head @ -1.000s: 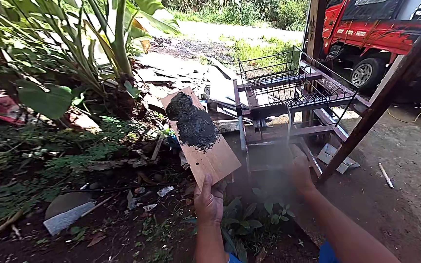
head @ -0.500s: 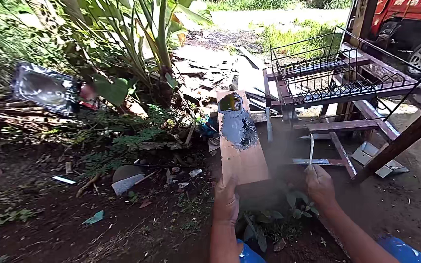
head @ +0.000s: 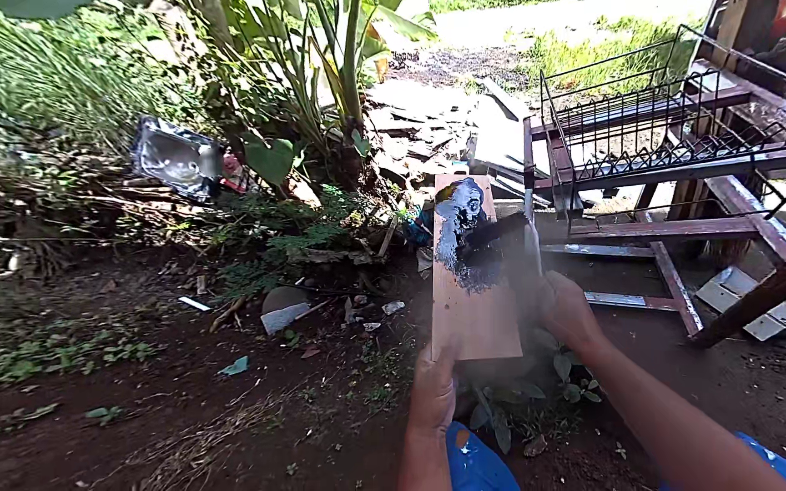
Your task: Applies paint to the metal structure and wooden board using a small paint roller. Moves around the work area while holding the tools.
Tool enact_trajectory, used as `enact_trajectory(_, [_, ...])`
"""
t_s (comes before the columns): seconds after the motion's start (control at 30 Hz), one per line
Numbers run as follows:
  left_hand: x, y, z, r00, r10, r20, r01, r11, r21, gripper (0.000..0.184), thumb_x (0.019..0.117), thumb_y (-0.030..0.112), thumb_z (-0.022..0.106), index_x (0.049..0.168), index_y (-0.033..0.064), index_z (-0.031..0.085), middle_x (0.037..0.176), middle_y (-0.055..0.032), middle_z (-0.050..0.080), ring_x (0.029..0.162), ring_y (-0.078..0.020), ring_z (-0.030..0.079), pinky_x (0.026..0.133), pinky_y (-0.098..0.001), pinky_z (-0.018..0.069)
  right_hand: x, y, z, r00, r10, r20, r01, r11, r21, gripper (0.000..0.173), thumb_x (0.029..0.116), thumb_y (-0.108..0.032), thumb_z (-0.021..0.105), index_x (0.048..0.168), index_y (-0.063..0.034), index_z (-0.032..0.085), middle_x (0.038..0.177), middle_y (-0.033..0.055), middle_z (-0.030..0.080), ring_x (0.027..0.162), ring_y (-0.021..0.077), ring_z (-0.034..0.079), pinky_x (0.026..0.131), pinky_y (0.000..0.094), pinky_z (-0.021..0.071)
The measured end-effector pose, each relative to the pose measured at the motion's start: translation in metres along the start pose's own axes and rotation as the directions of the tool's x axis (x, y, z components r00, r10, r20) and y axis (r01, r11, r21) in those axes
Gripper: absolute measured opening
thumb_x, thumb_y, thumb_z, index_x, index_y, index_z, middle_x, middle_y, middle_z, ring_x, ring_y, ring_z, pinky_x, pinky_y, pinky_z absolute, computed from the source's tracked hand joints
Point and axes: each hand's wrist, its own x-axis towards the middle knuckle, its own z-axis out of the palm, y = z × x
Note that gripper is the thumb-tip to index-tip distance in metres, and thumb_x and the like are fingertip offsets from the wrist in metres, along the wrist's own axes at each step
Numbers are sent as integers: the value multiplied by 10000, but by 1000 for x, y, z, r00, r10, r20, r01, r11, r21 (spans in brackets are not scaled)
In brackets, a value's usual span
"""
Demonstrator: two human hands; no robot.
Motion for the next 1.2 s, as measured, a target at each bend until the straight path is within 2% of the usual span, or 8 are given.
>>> enact_trajectory(0.17, [9,-3,12,999,-39,-11,39,999,-22,260,1046,75,501,1252,-76,547,1023,-238,713,854,-287,746,759,-414,646,-33,41,-20,982,-77,-173,111,975,193,346,1094,-286,398,926,-99,635,666,-12,513,568,107,512,562,313,461])
enact_trajectory(0.33, [42,0,42,999,-49,-20,48,998,-28,242,1073,84,465,1258,-55,538,1015,-202,712,853,-262,738,774,-392,638,-36,63,-46,918,-78,-390,333,684,649,288,1109,-230,354,936,-117,554,564,-81,411,438,37,379,431,205,368])
enact_trajectory(0.47, [60,-6,55,998,-40,-48,36,995,-92,245,1072,95,488,1263,-49,540,1021,-210,709,867,-272,738,789,-408,635,-7,66,-55,847,-81,-526,361,814,455,273,1099,-239,383,934,-114,561,573,-63,407,448,61,396,457,236,396])
enact_trajectory(0.63, [55,-17,34,999,-38,-16,36,995,-90,258,1065,75,482,1280,-60,526,1040,-227,711,871,-288,746,782,-421,644,4,88,-39,852,31,-522,106,968,230,309,1102,-246,404,931,-66,589,618,-3,448,528,120,470,557,339,445])
enact_trajectory(0.77, [55,-14,32,999,-45,-16,44,997,-68,261,1075,84,465,1288,-56,518,1035,-223,717,861,-283,751,767,-407,648,-9,76,-36,763,-99,-639,234,964,129,314,1092,-235,392,915,-64,588,602,-50,425,495,45,443,511,240,424])
enact_trajectory(0.83, [56,-14,33,999,-46,-17,44,996,-78,255,1078,85,459,1280,-55,527,1034,-222,721,860,-282,753,772,-406,648,-1,59,-43,710,-187,-678,261,965,6,310,1092,-241,399,936,-55,591,597,-34,435,494,69,460,510,271,436])
enact_trajectory(0.93, [55,-18,33,999,-49,-3,49,995,-87,251,1077,88,465,1268,-59,536,1038,-225,714,869,-282,747,782,-413,643,11,51,-45,700,-206,-684,186,977,-104,318,1098,-274,406,968,-50,591,594,35,471,502,182,511,507,397,453])
enact_trajectory(1.2, [55,-15,30,998,-61,29,63,995,-82,244,1071,79,469,1258,-60,541,1026,-219,718,854,-274,750,770,-398,647,-2,54,-42,686,-195,-701,211,975,-66,322,1084,-229,404,963,-18,616,603,0,473,504,104,490,521,308,451])
